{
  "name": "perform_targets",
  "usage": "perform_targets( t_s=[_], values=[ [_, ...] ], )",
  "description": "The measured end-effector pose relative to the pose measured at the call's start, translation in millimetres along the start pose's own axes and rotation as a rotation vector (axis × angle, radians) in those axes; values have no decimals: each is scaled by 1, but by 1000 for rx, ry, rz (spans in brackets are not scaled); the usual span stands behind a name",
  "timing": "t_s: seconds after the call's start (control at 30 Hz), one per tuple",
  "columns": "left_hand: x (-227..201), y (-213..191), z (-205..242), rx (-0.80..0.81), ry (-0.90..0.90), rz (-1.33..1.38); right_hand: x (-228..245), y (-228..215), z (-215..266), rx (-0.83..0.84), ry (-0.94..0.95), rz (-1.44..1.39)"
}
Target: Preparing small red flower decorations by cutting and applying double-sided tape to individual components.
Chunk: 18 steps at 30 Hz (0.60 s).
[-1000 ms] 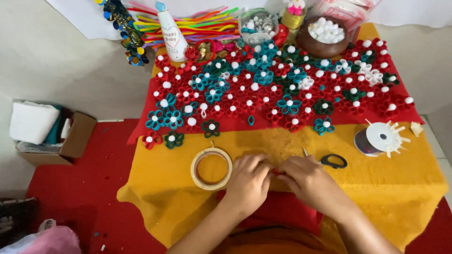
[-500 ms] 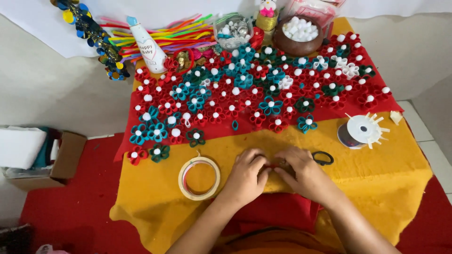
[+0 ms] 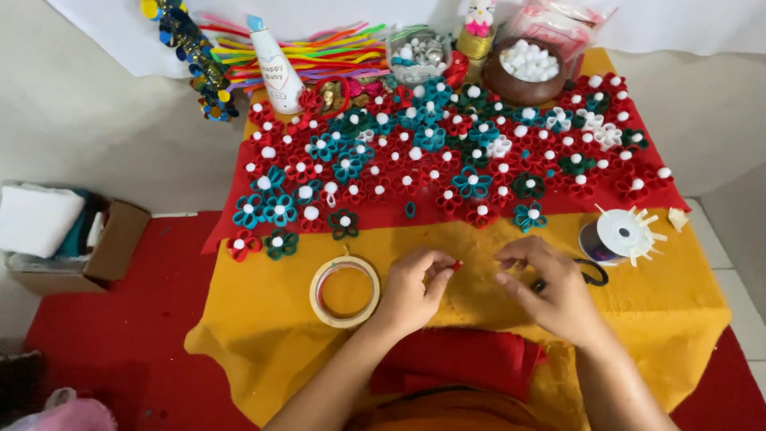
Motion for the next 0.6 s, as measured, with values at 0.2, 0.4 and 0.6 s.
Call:
perform_targets(
  t_s=[0.2,0.4,0.6],
  values=[
    [12,12,-11,74,73,-337,-4,61,-4,-106,150,-374],
    [24,18,-13,206,112,-484,-8,66,-12,-98,96,-151],
    [17,12,-15,169,97,-397,-3,59,-15,-52,64,-141]
  ],
)
Point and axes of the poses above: each hand's wrist, its own z-axis away from the middle knuckle, its own y-axis out of the palm, x = y × z, the point moved 3 cm from there along -z, towards the middle knuckle, and after that the axes turned 2 degrees about -x, right-handed, at the moved point
